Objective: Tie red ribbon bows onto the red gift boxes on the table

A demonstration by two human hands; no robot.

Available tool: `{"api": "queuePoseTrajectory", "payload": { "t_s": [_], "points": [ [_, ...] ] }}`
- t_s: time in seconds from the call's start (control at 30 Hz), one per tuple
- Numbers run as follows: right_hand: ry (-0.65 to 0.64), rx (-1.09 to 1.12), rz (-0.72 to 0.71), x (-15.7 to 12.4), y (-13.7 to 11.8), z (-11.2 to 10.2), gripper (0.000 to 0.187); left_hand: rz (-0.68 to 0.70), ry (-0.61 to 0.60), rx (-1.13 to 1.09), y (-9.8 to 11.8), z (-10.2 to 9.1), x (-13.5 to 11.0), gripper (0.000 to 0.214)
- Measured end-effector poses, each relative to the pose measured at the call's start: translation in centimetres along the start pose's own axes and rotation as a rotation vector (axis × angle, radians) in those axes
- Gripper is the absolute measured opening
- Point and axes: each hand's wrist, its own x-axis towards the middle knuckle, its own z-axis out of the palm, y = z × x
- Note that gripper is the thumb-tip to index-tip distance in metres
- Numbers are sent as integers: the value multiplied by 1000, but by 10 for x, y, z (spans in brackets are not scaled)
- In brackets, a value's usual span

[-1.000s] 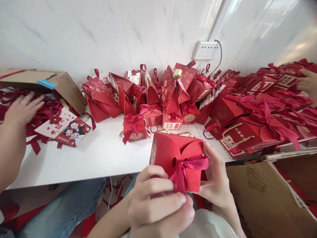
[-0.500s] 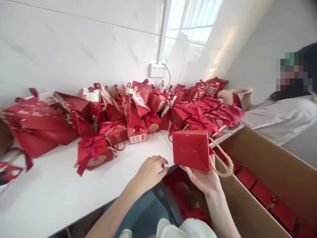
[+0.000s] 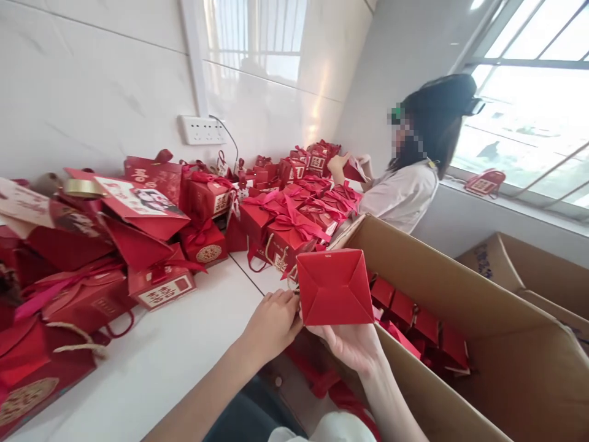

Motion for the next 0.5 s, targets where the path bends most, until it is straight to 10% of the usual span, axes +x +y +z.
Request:
{"api": "queuePoseTrajectory", "payload": {
  "t_s": [0.23, 0.37, 0.5],
  "points": [
    [536, -517, -543, -49, -19, -29, 53, 256, 468, 50, -1, 30, 38, 29],
    [1093, -1082, -617, -92, -62, -50, 96, 303, 394, 89, -2, 43, 54, 47],
    [1223, -1466, -535, -106, -93, -94, 99, 268, 323, 85, -12, 64, 67, 49]
  ]
}}
